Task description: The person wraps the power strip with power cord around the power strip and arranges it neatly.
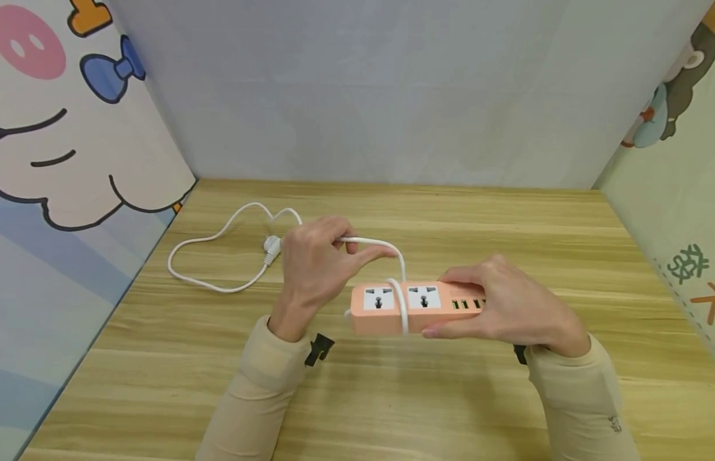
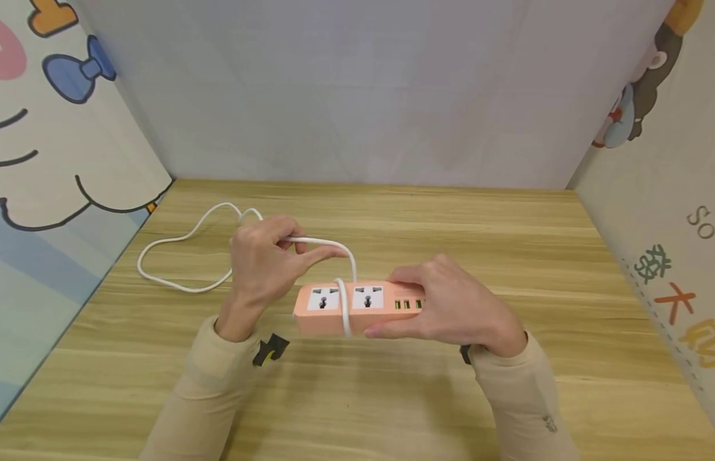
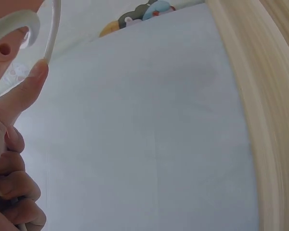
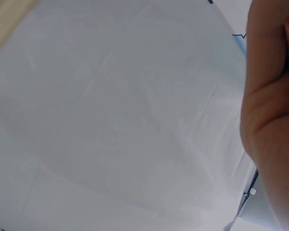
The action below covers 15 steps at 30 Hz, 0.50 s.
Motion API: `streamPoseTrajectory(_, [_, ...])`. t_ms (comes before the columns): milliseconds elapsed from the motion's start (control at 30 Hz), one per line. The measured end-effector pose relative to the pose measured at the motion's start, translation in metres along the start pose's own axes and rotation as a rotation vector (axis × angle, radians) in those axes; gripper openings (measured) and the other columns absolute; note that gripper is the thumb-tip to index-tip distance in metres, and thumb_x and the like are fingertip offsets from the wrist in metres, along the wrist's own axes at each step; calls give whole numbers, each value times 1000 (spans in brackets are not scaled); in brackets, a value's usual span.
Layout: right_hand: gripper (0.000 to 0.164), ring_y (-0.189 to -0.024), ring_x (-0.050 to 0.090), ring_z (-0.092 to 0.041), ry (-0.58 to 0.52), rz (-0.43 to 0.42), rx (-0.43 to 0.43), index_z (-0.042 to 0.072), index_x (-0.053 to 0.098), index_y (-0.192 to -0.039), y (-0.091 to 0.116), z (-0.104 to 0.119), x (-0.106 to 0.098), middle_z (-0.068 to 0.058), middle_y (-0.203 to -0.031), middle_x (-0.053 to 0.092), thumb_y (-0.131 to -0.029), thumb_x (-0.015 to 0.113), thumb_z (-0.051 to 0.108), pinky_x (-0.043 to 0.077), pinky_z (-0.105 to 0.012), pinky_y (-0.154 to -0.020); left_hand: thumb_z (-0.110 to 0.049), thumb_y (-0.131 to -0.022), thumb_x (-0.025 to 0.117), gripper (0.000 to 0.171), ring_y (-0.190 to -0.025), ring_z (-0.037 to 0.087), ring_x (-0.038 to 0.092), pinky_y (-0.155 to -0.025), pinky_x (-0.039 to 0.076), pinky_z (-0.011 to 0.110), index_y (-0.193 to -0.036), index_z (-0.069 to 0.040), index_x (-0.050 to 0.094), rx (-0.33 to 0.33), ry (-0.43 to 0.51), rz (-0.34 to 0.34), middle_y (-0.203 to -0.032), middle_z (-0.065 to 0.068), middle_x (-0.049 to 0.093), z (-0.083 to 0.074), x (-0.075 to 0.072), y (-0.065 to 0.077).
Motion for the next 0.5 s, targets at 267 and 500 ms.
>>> streamPoseTrajectory(267, [31, -50, 48, -2, 25, -2, 50, 31, 65, -82, -1, 1, 1, 18, -62, 55, -78, 83, 56, 40, -22, -48, -49, -62, 94, 50, -43, 9, 47, -43, 37, 24, -58, -14, 59, 34, -1, -25, -52, -4, 54, -8, -7, -2])
streamPoseTrajectory(500, [31, -50, 47, -2, 43, 1, 79, 30, 65, -82, -3, -1, 3, 18, -61, 54, -77, 84, 55, 39, -22, -49, -41, -67, 94, 44, -42, 9, 49, -44, 38, 23, -58, -12, 62, 61, 45, -32, -52, -2, 58, -15, -12, -3])
Point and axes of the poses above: each hand's wrist, its own y-axis away from the middle knuckle, its own x-axis out of the palm, z = x × y, the point moved 1 cm from there along -y, towards the middle knuckle
